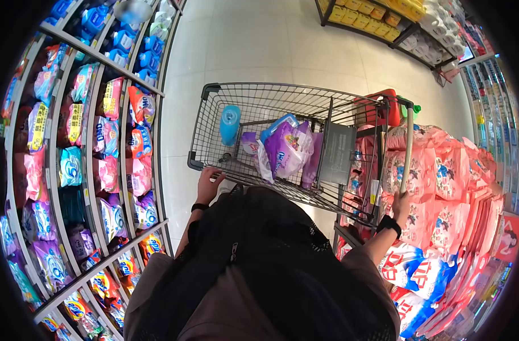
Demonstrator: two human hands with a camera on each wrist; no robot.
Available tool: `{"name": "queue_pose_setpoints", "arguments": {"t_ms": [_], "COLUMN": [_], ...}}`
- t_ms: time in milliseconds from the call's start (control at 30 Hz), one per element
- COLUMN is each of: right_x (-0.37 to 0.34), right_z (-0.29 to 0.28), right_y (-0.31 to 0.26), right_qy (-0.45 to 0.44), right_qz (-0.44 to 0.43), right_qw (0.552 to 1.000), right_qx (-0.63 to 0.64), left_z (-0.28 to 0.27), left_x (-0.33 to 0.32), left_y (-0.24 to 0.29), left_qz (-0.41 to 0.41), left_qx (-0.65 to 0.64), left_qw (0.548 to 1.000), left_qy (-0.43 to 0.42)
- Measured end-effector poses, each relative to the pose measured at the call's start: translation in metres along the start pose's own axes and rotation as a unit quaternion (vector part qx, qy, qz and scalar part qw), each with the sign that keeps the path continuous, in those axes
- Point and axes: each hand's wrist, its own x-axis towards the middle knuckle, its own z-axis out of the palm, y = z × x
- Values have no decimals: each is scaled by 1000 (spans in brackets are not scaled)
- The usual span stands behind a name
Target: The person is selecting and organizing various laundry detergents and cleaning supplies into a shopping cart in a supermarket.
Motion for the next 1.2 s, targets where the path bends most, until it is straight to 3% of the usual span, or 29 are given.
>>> {"name": "queue_pose_setpoints", "arguments": {"t_ms": [33,167,233,333,567,633,767,833,867,967,1000,1033,1133,1200], "right_x": [-5,10,6,15,49,64,90,99,107,148,126,138,161,198], "right_z": [6,-3,-4,-5,-16,-13,-19,-13,-13,2,-27,-23,-40,-22], "right_y": [0,-22,-39,-60,-122,-137,-181,-205,-218,-240,-280,-293,-345,-360], "right_qy": [41,65,55,107,52,49,70,69,82,87,81,78,63,95], "right_qz": [40,11,48,28,49,42,-73,-15,-28,-81,-30,-36,-35,-77], "right_qw": [998,998,997,994,996,998,995,997,996,993,996,996,997,992], "right_qx": [11,26,-13,-4,-46,-8,-11,-20,-22,12,21,21,11,-33], "left_z": [0,6,10,5,-18,-23,-29,-33,-34,-22,-25,-31,-44,-61], "left_x": [0,15,23,45,122,146,204,236,250,302,310,323,368,396], "left_y": [0,11,-8,-12,-4,-7,6,9,16,5,22,36,60,72], "left_qz": [1,15,40,61,23,29,12,44,-1,28,-59,-64,-120,-125], "left_qx": [4,6,9,-1,-32,-47,-10,43,34,96,109,111,297,314], "left_qw": [1000,999,999,997,999,998,997,992,994,980,986,985,947,941], "left_qy": [0,29,31,40,38,29,74,114,101,173,114,118,15,-14]}}
